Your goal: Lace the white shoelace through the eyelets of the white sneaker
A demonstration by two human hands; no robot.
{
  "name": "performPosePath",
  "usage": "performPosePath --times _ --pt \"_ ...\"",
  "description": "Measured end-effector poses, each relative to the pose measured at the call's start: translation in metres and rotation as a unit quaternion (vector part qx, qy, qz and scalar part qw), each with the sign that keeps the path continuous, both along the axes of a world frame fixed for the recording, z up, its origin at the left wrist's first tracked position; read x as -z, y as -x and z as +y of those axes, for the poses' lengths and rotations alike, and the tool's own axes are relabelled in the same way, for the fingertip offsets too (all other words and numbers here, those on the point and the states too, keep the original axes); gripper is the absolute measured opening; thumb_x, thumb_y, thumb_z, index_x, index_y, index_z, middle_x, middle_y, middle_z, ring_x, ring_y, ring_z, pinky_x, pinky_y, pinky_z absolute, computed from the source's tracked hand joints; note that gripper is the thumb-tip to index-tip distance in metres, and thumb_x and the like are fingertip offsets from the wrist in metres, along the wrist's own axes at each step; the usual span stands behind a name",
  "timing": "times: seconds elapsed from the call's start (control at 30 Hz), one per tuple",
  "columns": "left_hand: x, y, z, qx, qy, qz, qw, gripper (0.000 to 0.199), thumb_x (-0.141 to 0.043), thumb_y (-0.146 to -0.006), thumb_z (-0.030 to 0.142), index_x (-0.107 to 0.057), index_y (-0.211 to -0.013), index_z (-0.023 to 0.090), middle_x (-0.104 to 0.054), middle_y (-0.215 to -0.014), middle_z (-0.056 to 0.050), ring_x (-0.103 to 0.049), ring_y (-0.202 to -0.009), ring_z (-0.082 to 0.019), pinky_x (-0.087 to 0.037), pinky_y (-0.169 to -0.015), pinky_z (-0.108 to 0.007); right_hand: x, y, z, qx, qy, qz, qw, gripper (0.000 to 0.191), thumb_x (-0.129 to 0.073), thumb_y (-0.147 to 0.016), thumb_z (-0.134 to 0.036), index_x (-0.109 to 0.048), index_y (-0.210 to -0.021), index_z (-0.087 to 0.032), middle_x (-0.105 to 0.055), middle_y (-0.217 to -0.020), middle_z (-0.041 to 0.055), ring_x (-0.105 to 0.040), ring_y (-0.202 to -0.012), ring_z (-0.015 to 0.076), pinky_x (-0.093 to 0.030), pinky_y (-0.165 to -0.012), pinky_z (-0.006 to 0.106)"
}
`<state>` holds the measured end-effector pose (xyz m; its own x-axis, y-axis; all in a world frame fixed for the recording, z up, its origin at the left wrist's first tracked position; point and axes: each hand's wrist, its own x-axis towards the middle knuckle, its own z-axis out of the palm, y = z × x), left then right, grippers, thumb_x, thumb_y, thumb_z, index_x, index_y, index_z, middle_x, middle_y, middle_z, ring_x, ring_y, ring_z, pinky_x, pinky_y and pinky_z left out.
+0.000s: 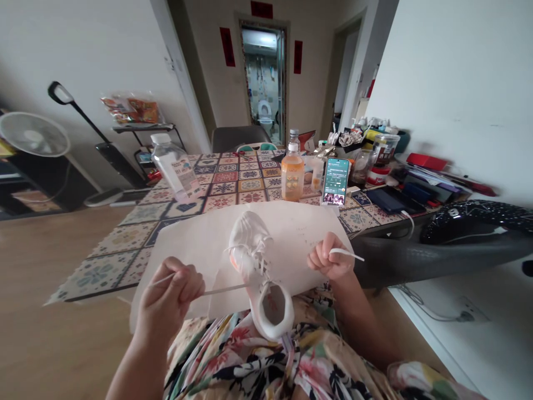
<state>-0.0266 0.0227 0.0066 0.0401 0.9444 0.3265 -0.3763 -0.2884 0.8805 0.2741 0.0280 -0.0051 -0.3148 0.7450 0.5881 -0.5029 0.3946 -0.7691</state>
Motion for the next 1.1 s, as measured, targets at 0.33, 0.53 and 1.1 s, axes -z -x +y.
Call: performPosePath --times 0.33,0.53,1.1 --pt "0.004 -0.012 -0.003 0.059 -0.075 0.507 0.857 0.024 -0.055 -0.089 0.034 -0.066 -0.073 0.021 -0.061 -0.060 0.003 -0.053 -0.057 -0.015 -0.038 -0.055 -0.022 -0.021 0.014 -0.015 0.118 -0.100 -0.320 0.935 0.038 -0.058 -0.096 -0.044 -0.057 -0.070 -0.016 -0.056 -0.077 0.0009 -0.050 -0.069 0.0121 -0.039 -0.065 0.024" --pt "0.006 -0.010 -0.003 0.085 -0.072 0.537 0.836 0.028 -0.054 -0.090 0.034 -0.058 -0.066 0.020 -0.055 -0.054 0.005 -0.049 -0.052 -0.014 -0.037 -0.052 -0.021 -0.026 0.015 -0.027 0.169 -0.127 -0.462 0.861 0.003 -0.061 -0.095 -0.022 -0.061 -0.093 -0.019 -0.065 -0.086 0.0006 -0.059 -0.078 0.0139 -0.043 -0.071 0.023" --pt "0.005 -0.034 -0.013 0.159 -0.079 0.155 0.972 0.031 -0.067 -0.086 0.049 -0.066 -0.077 0.019 -0.066 -0.086 -0.009 -0.062 -0.087 -0.025 -0.050 -0.080 -0.034 -0.014 0.038 -0.022 -0.058 0.058 -0.072 0.994 0.034 -0.080 -0.076 -0.049 -0.064 -0.074 -0.019 -0.069 -0.089 0.0036 -0.066 -0.089 0.0183 -0.051 -0.084 0.035"
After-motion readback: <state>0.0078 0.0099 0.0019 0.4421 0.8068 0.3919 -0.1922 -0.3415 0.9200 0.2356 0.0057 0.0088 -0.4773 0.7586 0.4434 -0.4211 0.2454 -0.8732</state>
